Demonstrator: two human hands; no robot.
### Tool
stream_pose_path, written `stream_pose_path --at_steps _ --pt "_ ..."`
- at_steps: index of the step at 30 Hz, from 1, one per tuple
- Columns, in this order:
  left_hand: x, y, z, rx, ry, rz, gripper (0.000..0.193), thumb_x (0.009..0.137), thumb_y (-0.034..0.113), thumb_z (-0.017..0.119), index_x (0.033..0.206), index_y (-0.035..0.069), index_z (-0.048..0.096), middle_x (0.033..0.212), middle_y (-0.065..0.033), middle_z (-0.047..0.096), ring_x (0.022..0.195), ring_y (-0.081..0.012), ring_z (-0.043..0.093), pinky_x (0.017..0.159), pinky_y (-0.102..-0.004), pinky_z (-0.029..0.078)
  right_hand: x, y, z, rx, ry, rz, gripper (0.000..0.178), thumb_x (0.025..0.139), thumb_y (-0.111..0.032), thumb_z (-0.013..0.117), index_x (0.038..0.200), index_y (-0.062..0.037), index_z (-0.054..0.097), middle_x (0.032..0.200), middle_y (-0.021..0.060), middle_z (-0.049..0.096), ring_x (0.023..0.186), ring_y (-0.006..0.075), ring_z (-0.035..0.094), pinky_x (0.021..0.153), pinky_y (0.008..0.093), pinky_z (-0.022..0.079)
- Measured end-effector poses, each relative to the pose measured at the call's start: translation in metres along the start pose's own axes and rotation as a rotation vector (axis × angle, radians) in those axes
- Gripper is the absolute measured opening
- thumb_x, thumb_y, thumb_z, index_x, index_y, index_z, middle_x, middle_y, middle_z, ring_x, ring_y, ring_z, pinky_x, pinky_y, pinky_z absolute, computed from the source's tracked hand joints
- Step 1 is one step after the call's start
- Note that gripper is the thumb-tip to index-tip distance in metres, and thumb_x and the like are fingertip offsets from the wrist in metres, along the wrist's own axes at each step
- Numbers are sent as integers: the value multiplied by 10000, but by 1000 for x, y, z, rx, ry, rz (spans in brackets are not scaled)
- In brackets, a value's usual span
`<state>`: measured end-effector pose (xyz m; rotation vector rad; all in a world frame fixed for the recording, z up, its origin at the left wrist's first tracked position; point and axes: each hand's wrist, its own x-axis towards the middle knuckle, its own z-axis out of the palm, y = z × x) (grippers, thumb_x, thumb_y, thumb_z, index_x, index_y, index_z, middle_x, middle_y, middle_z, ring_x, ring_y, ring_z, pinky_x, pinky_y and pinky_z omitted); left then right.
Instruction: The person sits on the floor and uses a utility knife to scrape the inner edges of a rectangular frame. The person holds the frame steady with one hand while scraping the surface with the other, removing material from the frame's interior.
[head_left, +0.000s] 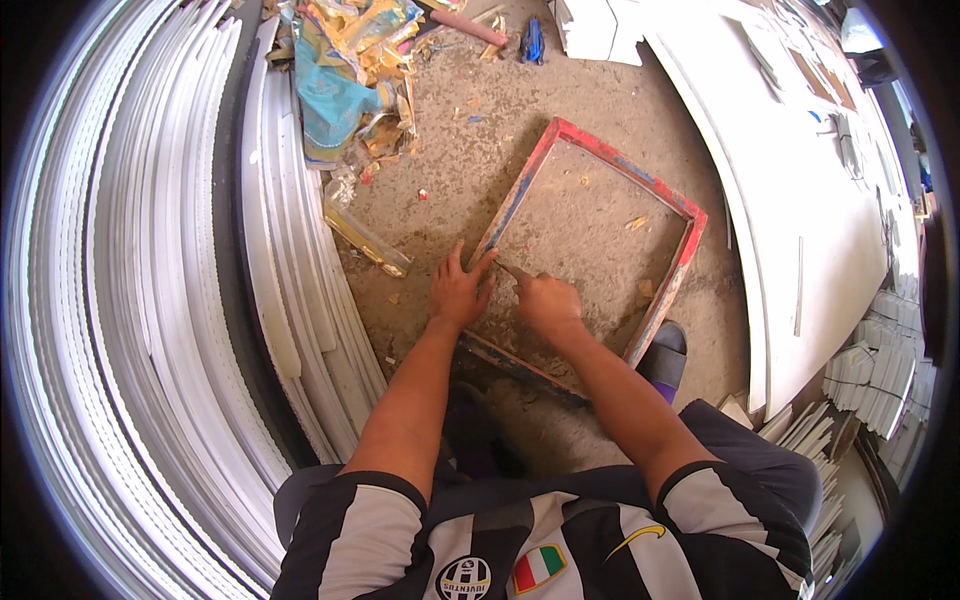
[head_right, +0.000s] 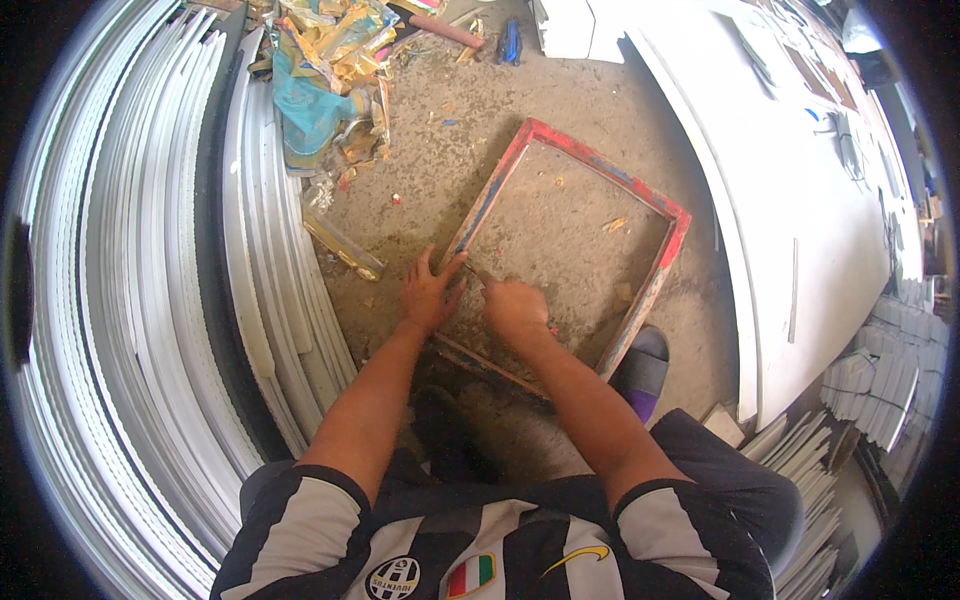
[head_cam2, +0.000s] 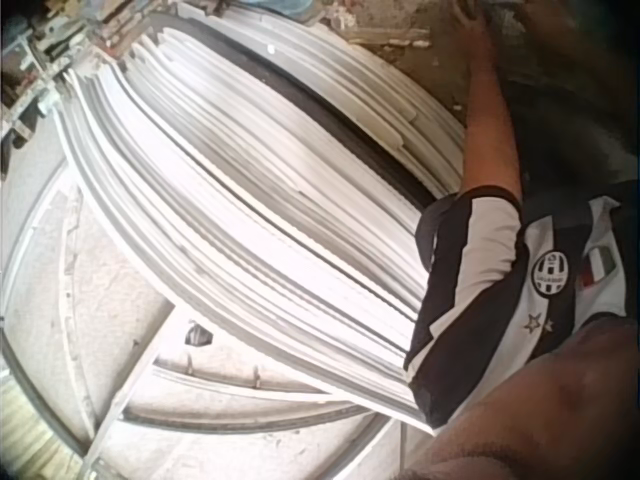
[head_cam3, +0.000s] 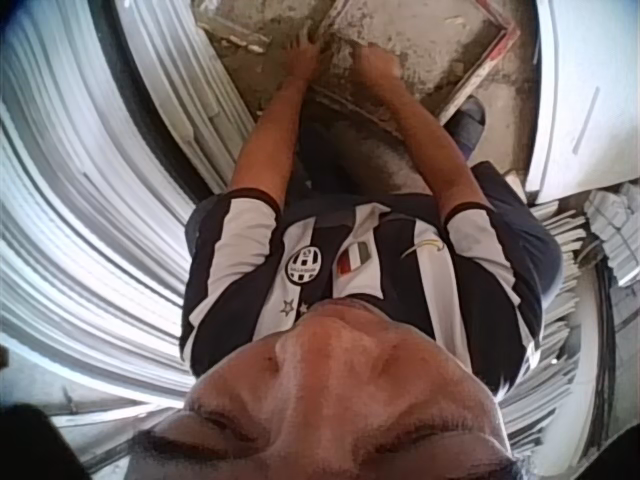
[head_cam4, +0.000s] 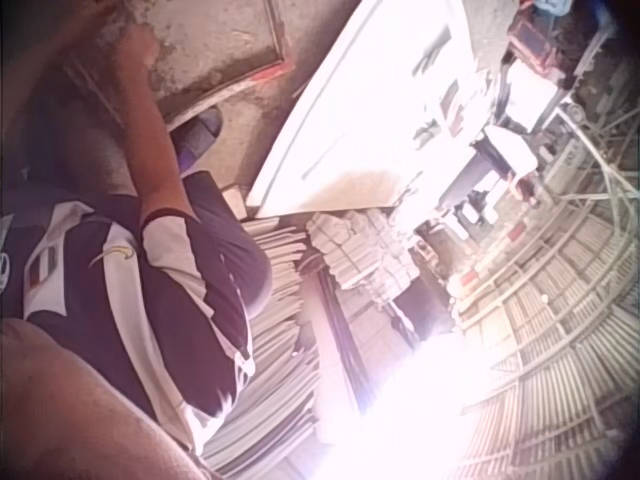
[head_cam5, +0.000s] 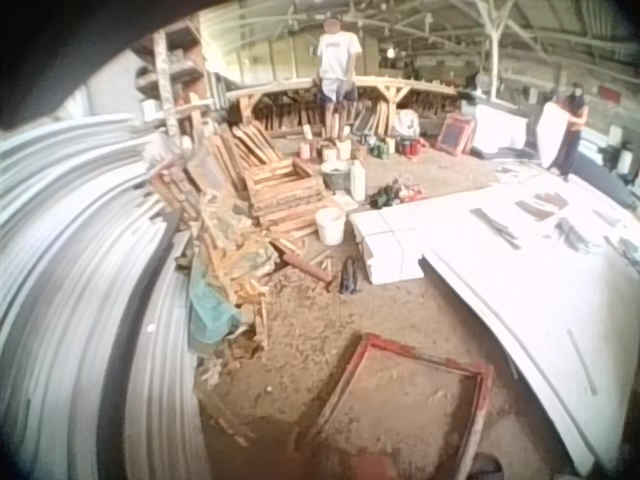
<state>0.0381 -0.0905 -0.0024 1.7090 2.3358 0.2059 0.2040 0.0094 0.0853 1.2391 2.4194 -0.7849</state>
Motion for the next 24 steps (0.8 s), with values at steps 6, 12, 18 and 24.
stream_pose_path --at_steps 6,12,18,24 --pt "2 -3 14 -115 148 -116 561 1030 470 571 1554 308 454 1518 -195 414 1335 -416 482 1113 -530 401 3 15 9 345 104 -4 441 1006 -284 569 1447 -284 582 1054 205 739 991 423 703 870 536 554" --pt "-1 -5 16 -88 218 -101 521 1013 495 602 1469 243 580 1360 -136 544 1275 -357 519 1065 -517 427 14 3 11 343 87 -47 442 1007 -280 566 1449 -275 586 1078 230 728 1001 436 695 891 540 547" --pt "0 -7 14 -121 254 -51 510 991 454 647 1432 202 612 1242 -110 595 1179 -328 556 1022 -495 448 15 -4 4 241 -16 3 444 1013 -275 564 1457 -274 579 1050 240 729 988 433 699 876 546 553" --pt "1 -9 24 -135 311 -54 527 956 429 689 1394 142 635 1199 -107 617 1133 -326 573 988 -484 461 11 -7 -9 234 55 16 443 1008 -253 553 1451 -252 574 1014 242 731 966 434 711 870 565 561"
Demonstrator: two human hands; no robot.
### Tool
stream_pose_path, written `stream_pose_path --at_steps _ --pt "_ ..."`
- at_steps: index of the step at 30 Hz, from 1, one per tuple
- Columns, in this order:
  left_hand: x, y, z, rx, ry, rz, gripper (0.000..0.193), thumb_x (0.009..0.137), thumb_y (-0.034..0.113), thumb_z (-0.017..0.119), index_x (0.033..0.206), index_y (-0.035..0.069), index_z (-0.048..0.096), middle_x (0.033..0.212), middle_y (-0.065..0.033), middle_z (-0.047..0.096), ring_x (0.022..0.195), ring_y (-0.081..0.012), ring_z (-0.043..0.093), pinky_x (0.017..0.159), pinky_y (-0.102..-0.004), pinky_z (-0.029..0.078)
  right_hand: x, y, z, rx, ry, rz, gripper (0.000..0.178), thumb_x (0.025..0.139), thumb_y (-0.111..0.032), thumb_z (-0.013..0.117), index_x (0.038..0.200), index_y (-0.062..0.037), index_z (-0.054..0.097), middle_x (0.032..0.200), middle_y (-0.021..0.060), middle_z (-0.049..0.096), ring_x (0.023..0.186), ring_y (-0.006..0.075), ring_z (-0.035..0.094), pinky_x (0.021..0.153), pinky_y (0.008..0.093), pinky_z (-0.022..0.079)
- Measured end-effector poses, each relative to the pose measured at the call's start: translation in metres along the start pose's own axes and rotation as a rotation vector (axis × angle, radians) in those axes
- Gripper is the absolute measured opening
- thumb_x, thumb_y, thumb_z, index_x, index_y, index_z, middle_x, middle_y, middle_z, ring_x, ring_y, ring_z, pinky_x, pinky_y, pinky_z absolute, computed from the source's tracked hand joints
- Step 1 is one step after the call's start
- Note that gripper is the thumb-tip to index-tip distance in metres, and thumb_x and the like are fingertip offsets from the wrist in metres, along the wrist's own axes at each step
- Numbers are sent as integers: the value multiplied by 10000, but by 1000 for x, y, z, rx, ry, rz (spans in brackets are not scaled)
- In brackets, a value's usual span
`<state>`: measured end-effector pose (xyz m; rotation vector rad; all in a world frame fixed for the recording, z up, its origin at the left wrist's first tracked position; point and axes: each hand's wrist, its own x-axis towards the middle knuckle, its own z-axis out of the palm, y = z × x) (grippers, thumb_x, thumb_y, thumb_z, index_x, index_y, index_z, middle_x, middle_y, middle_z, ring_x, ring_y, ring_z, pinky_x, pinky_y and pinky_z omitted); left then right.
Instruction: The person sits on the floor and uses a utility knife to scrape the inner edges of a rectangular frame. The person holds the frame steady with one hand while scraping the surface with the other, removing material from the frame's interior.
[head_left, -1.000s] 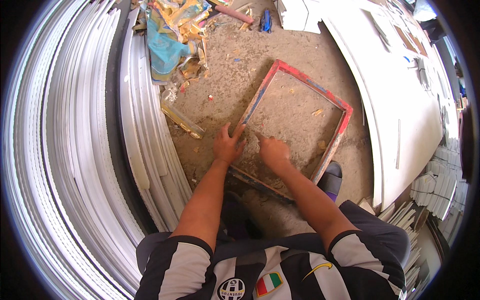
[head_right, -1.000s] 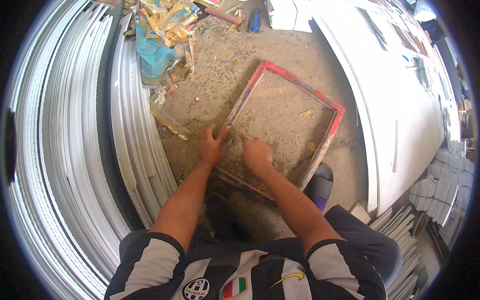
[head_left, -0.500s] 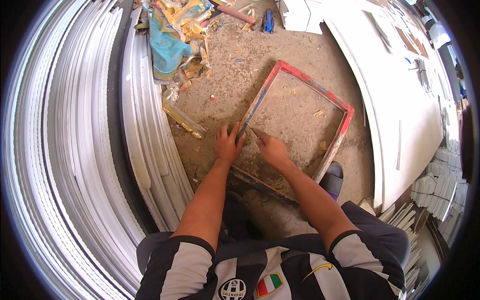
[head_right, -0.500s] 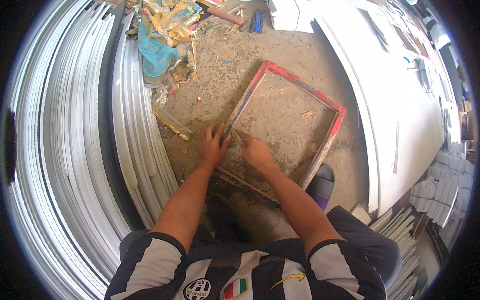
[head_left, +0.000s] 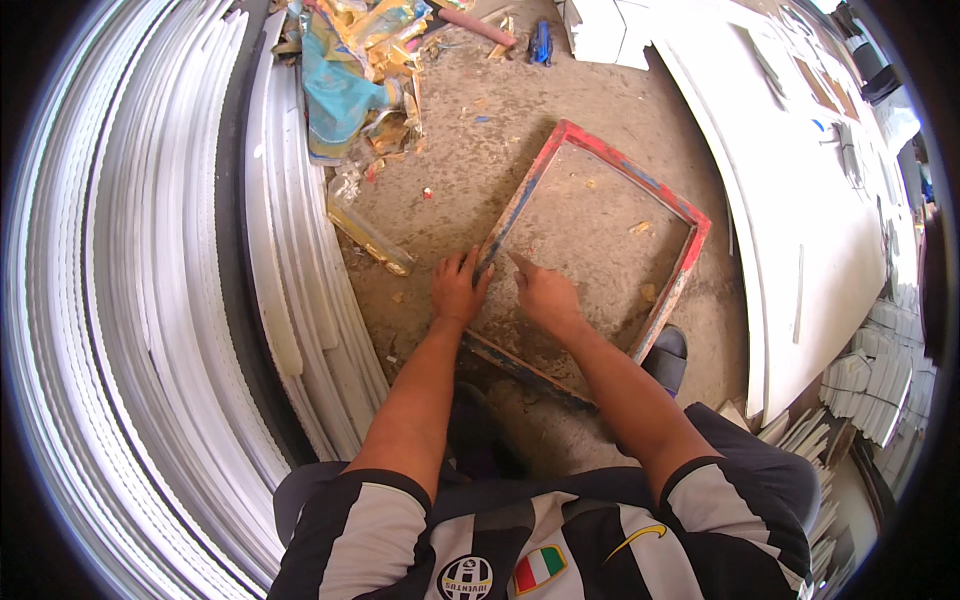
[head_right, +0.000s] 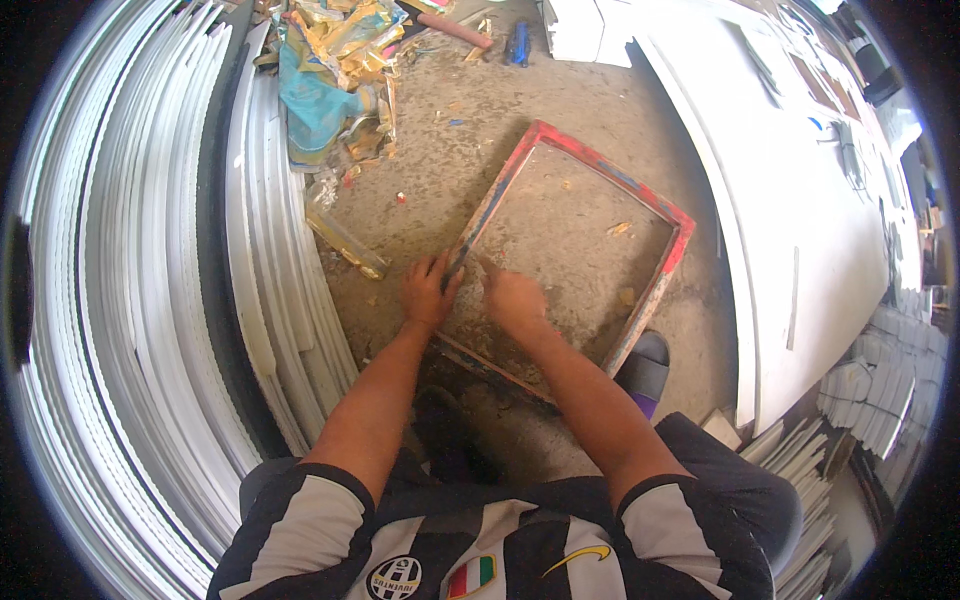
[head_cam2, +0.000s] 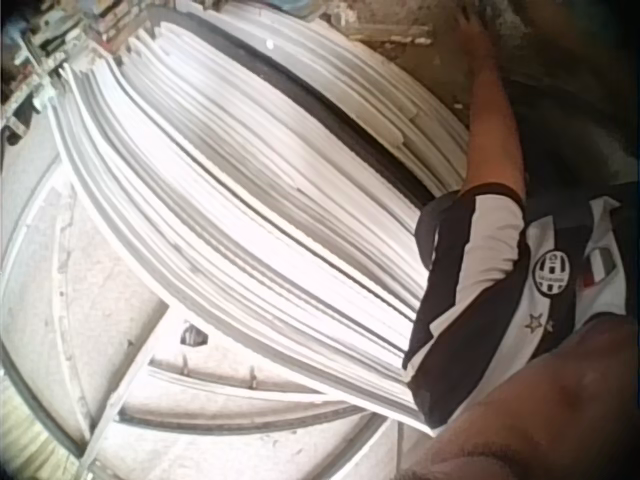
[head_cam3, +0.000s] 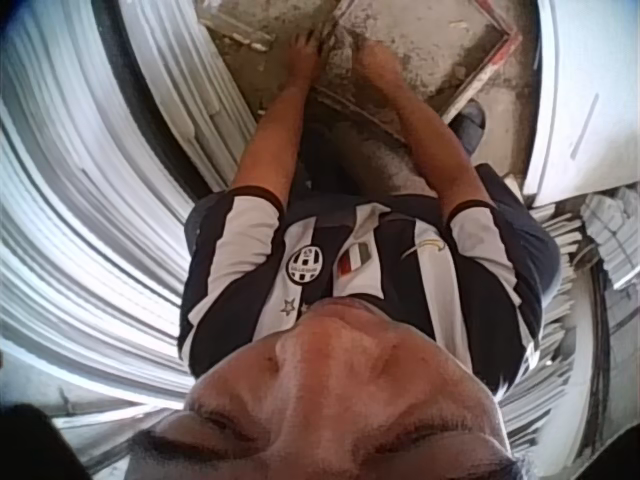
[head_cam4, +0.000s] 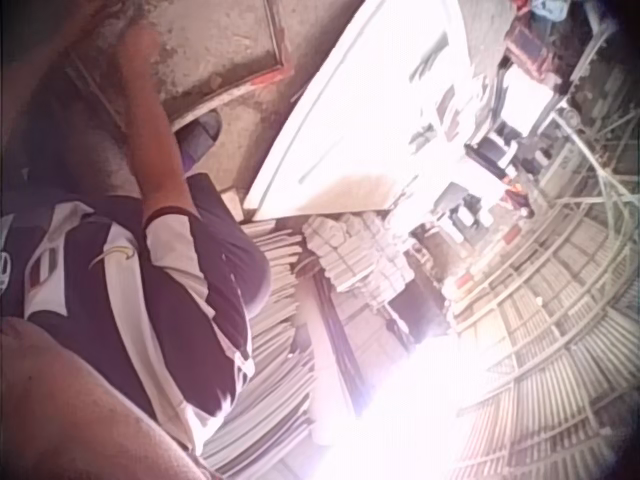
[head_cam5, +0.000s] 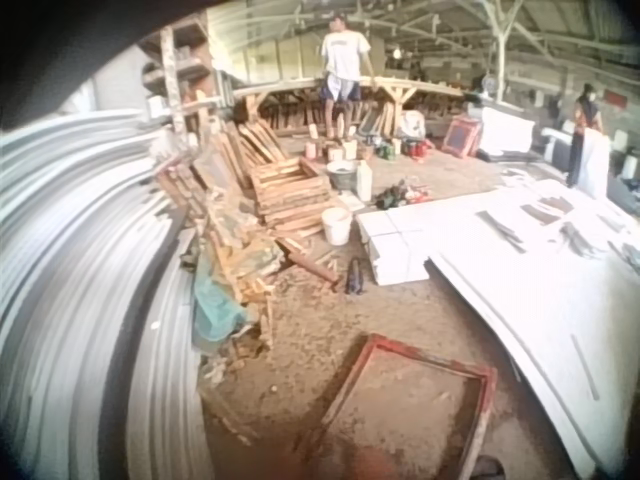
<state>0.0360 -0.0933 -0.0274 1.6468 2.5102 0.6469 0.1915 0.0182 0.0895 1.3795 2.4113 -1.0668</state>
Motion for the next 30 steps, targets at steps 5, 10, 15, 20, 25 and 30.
stream_pose_path --at_steps 5,10,15,20,25,30 --pt "3 3 -4 -30 -13 0 506 945 417 700 1358 129 656 1160 -109 642 1120 -323 575 983 -477 466 4 7 15 63 -13 -47 442 1005 -245 547 1446 -241 579 1046 237 734 985 440 711 890 569 559" --pt "2 -2 -4 -35 -29 -6 494 943 406 698 1347 123 661 1178 -111 647 1124 -317 579 976 -469 473 5 -6 14 84 -55 12 456 985 -212 532 1437 -227 593 1072 244 729 1024 448 705 904 565 559" --pt "2 0 -7 -74 -80 -50 485 941 384 706 1340 111 664 1194 -114 652 1127 -324 579 974 -460 480 1 -24 2 -2 -87 60 472 984 -194 521 1449 -233 591 1103 246 724 1053 435 691 930 540 544" --pt "3 -2 -6 -108 -47 -26 451 919 329 731 1290 78 683 1175 -123 664 1099 -343 593 949 -460 496 3 -32 -4 -26 -106 51 480 954 -149 501 1421 -178 607 1084 262 721 1045 443 695 918 544 549" --pt "1 -4 -2 -234 26 -5 431 880 256 752 1241 28 691 1131 -151 669 1034 -372 611 897 -463 521 5 -39 0 -149 -133 2 460 951 -125 478 1392 -107 609 1061 265 723 1024 459 695 892 556 553" --pt "1 -4 0 -274 21 -5 423 881 230 746 1229 -3 687 1099 -170 663 1024 -387 612 892 -472 520 7 -29 20 95 -56 29 455 973 -134 499 1415 -112 604 1027 294 709 1020 464 689 890 569 540"
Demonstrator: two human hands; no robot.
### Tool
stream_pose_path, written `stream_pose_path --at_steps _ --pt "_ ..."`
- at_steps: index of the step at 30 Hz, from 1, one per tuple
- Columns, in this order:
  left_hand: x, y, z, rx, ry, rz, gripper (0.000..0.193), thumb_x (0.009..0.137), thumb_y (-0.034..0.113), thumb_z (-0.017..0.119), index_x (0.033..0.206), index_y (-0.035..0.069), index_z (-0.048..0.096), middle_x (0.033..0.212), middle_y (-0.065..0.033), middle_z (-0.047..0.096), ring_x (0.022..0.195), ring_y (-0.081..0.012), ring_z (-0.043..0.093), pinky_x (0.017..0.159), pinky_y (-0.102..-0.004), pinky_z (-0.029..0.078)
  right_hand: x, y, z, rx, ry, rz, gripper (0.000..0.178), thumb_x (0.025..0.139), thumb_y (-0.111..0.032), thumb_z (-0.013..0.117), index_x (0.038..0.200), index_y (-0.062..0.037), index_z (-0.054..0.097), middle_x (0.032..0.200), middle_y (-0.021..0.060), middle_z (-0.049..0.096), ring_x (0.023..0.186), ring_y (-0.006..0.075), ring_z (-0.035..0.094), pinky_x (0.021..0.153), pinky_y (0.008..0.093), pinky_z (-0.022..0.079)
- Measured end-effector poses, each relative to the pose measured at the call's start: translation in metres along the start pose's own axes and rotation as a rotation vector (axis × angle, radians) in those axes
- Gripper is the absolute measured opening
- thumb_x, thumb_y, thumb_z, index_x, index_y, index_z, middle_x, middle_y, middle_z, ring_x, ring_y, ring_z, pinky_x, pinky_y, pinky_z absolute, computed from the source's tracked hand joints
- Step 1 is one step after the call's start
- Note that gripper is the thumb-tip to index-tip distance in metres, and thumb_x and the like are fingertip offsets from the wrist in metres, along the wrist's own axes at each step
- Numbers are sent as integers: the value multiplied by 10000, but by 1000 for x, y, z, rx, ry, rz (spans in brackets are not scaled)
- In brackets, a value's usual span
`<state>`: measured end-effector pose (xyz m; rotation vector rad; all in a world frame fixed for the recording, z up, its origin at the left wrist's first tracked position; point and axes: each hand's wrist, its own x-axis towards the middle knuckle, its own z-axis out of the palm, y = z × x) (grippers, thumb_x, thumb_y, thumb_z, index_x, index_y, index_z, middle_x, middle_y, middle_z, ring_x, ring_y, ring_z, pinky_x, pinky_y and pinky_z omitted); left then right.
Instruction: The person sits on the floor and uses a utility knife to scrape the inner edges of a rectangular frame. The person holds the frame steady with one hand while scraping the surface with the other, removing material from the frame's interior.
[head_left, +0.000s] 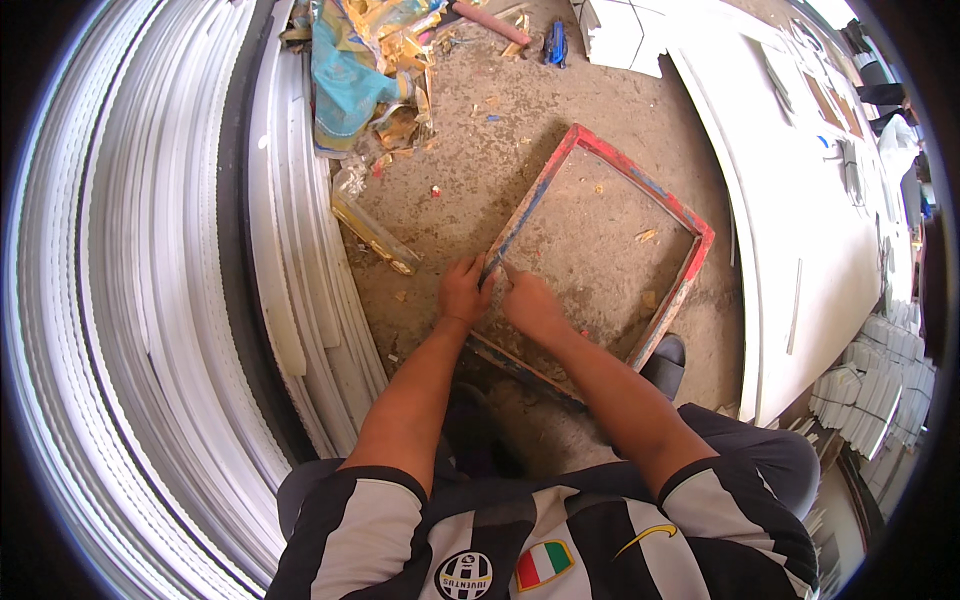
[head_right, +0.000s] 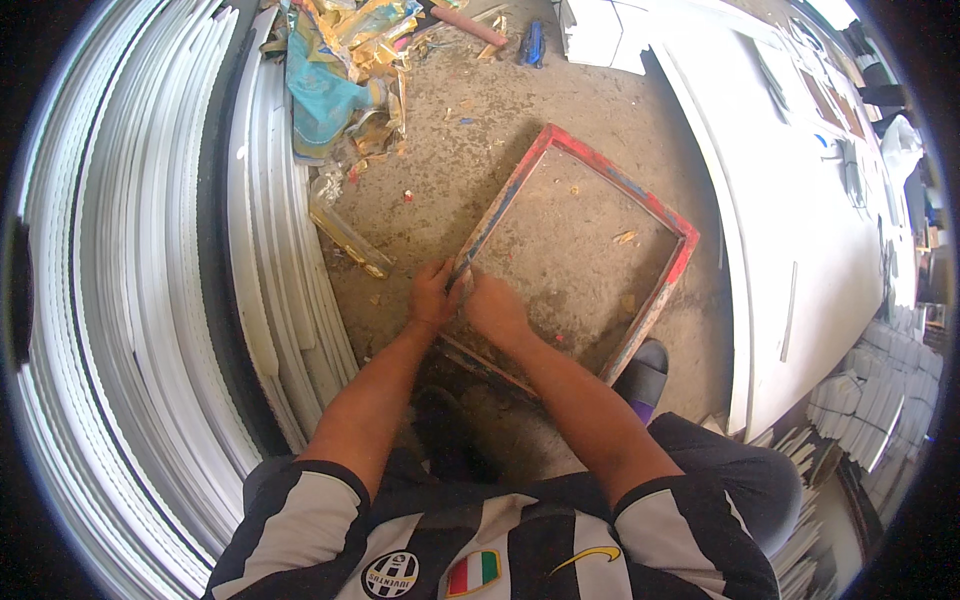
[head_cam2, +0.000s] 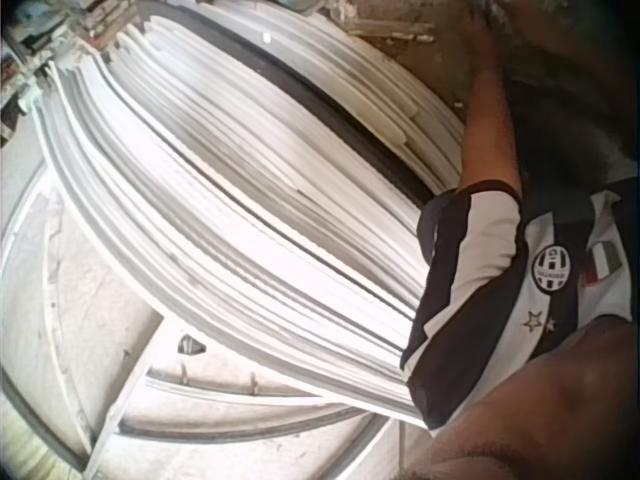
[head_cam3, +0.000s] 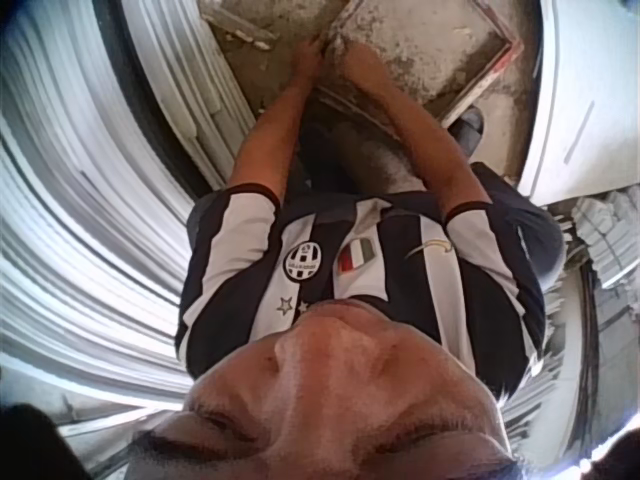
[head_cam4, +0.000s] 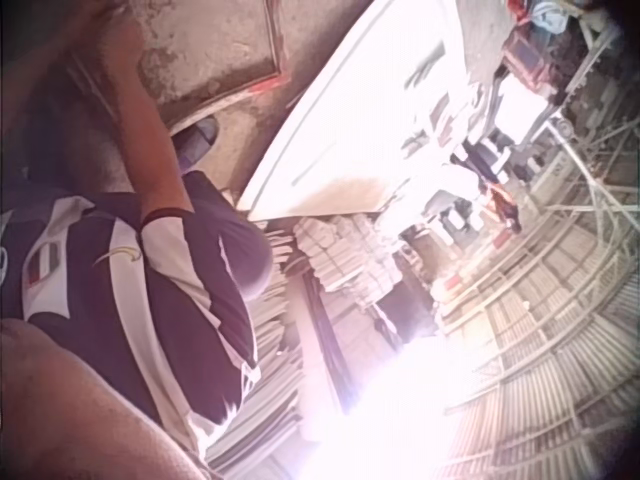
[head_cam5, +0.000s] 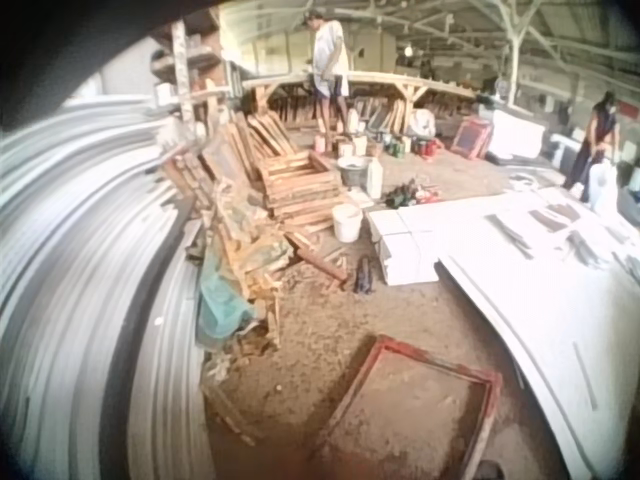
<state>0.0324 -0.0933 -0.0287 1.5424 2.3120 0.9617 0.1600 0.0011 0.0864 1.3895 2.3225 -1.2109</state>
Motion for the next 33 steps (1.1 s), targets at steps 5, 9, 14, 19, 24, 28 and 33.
stream_pose_path --at_steps 5,9,14,19,24,28,33 --pt "5 2 2 -70 23 20 417 884 208 747 1231 -15 682 1092 -188 651 1020 -399 615 894 -472 517 5 36 16 194 62 -61 461 977 -149 529 1431 -166 606 1035 298 703 1012 447 695 878 567 540" --pt "2 4 -3 -18 -18 -20 416 891 214 752 1231 -15 683 1118 -191 655 1043 -397 616 907 -469 518 -4 5 -21 -118 -51 -16 505 966 -155 521 1465 -207 575 1049 260 721 1002 437 705 877 552 556" --pt "1 -9 4 -53 17 1 416 902 246 755 1233 2 685 1135 -183 663 1069 -395 612 926 -466 518 -5 -1 -18 -204 -74 -11 537 954 -166 519 1486 -226 549 1057 229 735 1003 433 710 881 546 563" --pt "2 1 1 -12 -10 -15 416 919 267 744 1242 12 684 1157 -176 668 1083 -386 610 944 -459 518 -9 -1 -23 -120 -80 61 507 972 -161 503 1472 -223 562 1071 240 728 1015 439 703 893 557 556" --pt "2 0 -1 -3 -33 -42 407 925 270 738 1238 16 686 1149 -172 669 1078 -384 609 938 -454 522 -7 5 -18 -109 -63 28 496 978 -165 508 1468 -219 565 1073 238 727 1025 437 701 902 565 549" --pt "4 -1 2 -35 19 8 399 910 242 746 1229 10 686 1117 -174 671 1041 -391 616 911 -460 526 -6 1 -23 -132 -87 3 516 963 -141 513 1477 -173 548 1053 243 729 1013 434 708 893 563 555" --pt "0 -3 3 -21 28 16 397 886 208 757 1215 -3 687 1066 -180 667 981 -397 624 864 -470 525 1 -8 -23 -200 -133 -41 403 950 -109 516 1341 -47 590 984 271 726 958 449 719 842 556 578"
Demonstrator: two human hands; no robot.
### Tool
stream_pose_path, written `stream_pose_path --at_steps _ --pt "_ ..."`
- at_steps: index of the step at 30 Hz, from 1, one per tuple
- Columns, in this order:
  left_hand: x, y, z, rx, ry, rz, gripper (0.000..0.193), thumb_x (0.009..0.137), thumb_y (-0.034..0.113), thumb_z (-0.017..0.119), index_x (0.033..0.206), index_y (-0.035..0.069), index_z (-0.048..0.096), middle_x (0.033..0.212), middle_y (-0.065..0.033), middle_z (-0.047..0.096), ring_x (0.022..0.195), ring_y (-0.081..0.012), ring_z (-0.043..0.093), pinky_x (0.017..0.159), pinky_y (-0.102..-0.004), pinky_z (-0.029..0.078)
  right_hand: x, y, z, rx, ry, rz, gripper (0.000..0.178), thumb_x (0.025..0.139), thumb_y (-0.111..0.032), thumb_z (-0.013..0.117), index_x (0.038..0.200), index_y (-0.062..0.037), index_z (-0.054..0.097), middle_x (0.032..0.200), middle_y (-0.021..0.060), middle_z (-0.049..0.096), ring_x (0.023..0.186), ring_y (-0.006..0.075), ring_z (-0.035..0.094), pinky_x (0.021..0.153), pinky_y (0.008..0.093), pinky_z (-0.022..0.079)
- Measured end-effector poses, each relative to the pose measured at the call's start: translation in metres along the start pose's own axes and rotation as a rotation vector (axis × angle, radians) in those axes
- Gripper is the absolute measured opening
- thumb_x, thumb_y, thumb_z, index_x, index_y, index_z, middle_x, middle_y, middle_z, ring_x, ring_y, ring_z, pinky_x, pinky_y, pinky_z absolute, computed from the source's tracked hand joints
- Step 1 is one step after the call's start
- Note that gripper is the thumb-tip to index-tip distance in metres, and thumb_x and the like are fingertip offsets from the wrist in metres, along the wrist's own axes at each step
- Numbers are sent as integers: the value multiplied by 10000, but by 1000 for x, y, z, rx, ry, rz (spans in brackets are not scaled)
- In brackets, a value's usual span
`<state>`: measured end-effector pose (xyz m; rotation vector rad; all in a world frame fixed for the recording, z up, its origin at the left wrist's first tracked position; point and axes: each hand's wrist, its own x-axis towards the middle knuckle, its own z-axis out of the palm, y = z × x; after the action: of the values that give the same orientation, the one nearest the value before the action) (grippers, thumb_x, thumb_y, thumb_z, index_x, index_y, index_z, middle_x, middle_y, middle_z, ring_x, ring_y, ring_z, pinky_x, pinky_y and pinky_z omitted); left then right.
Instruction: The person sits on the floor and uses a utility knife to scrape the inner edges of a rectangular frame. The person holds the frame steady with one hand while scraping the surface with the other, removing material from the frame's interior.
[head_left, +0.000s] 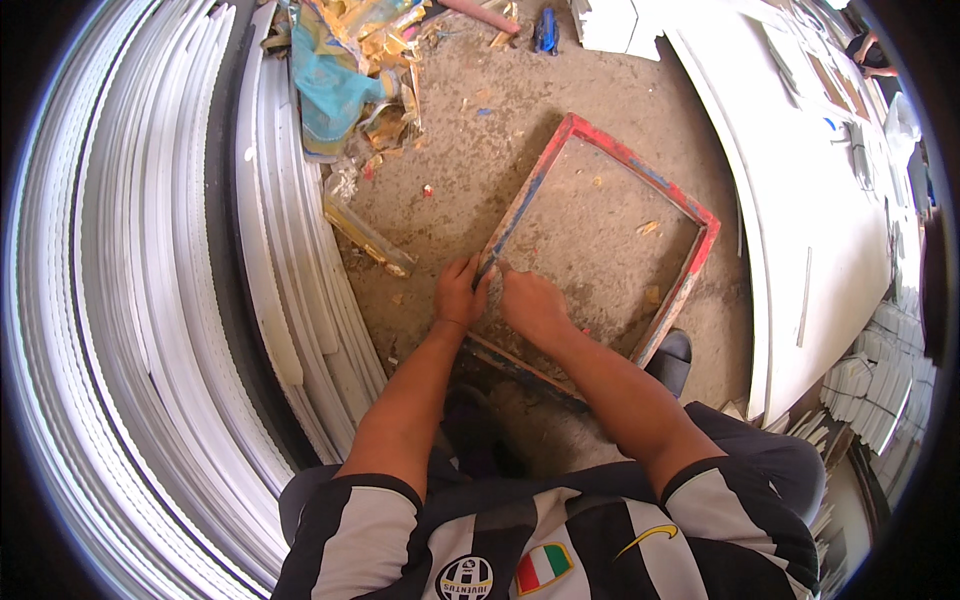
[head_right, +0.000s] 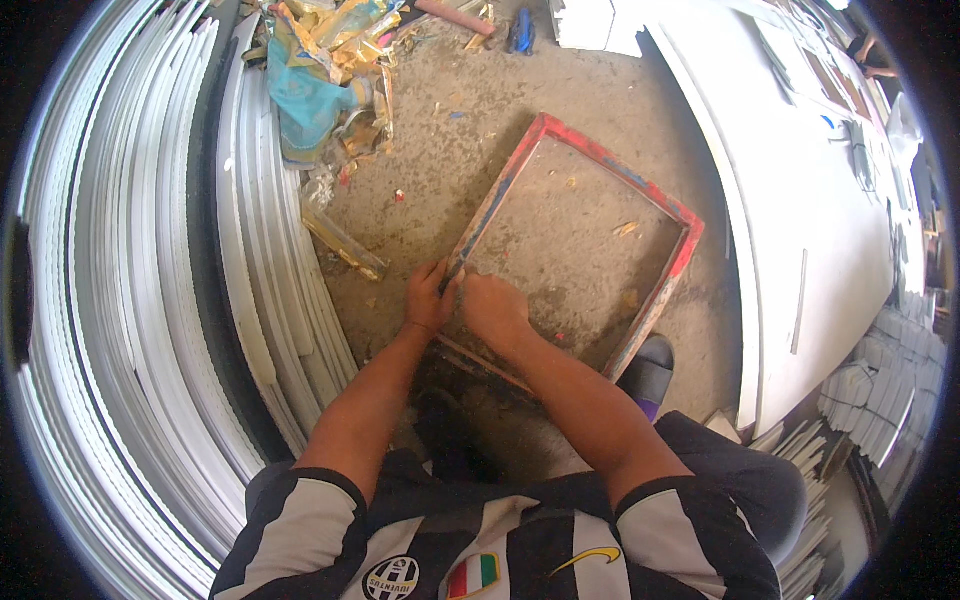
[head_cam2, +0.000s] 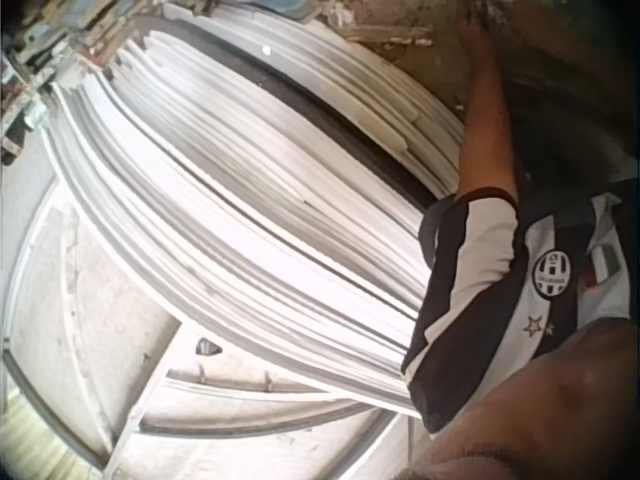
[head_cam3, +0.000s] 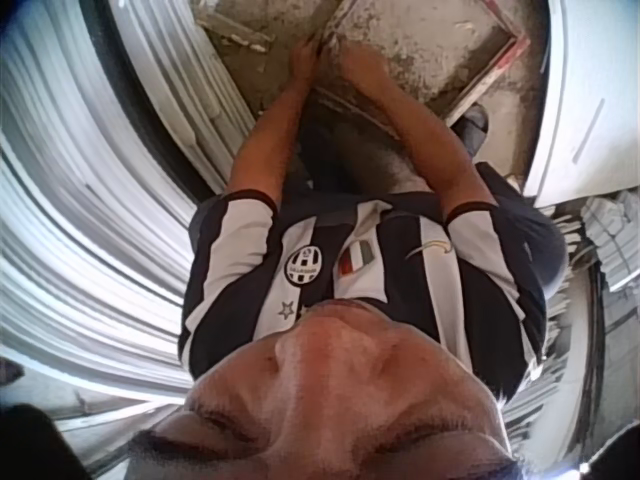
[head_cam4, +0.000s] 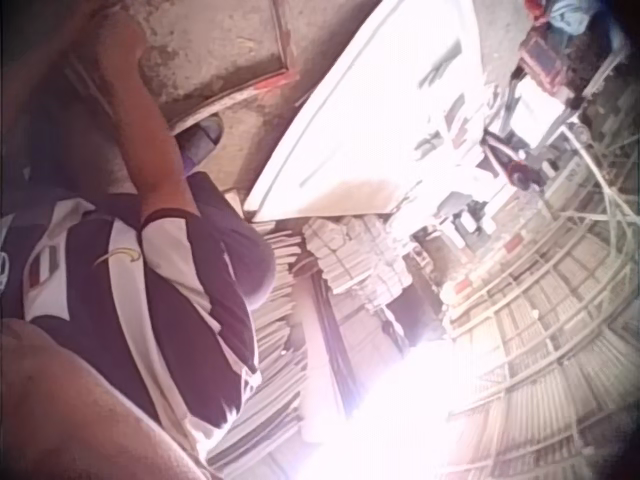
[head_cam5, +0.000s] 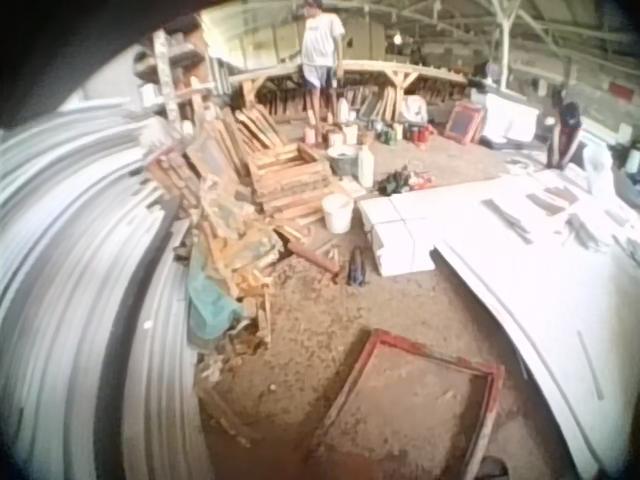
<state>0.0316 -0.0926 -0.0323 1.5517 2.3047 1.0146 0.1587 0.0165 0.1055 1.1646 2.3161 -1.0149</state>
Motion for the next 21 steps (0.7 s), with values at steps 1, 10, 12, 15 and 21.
stream_pose_path --at_steps 1,10,12,15,21 --pt "0 1 0 -8 2 6 398 882 205 759 1212 -5 688 1059 -182 665 972 -398 624 857 -471 524 2 2 5 -5 12 -19 348 949 -103 522 1268 -6 621 963 277 726 941 454 723 822 555 586" --pt "-3 -3 5 10 18 -29 407 884 227 768 1207 -11 696 1085 -195 669 995 -401 632 871 -464 528 8 34 33 499 95 -41 455 982 -141 527 1428 -151 617 992 286 698 963 459 693 839 519 552" --pt "0 4 4 13 11 -35 412 885 232 771 1207 -14 699 1098 -202 673 1009 -404 635 883 -464 529 8 44 44 542 176 -74 444 995 -153 531 1430 -159 615 975 284 695 943 442 704 823 502 550" --pt "-1 5 -2 38 -47 -85 436 900 261 767 1222 -25 698 1146 -234 675 1056 -418 642 927 -470 525 0 26 23 239 95 -6 441 1002 -169 557 1439 -178 611 958 278 696 918 417 719 792 483 550" --pt "-1 3 3 19 -41 -113 452 912 289 769 1222 -33 703 1171 -253 683 1079 -427 651 954 -477 524 25 56 50 368 126 -102 449 1012 -193 592 1461 -194 607 826 195 701 693 319 696 674 441 572"
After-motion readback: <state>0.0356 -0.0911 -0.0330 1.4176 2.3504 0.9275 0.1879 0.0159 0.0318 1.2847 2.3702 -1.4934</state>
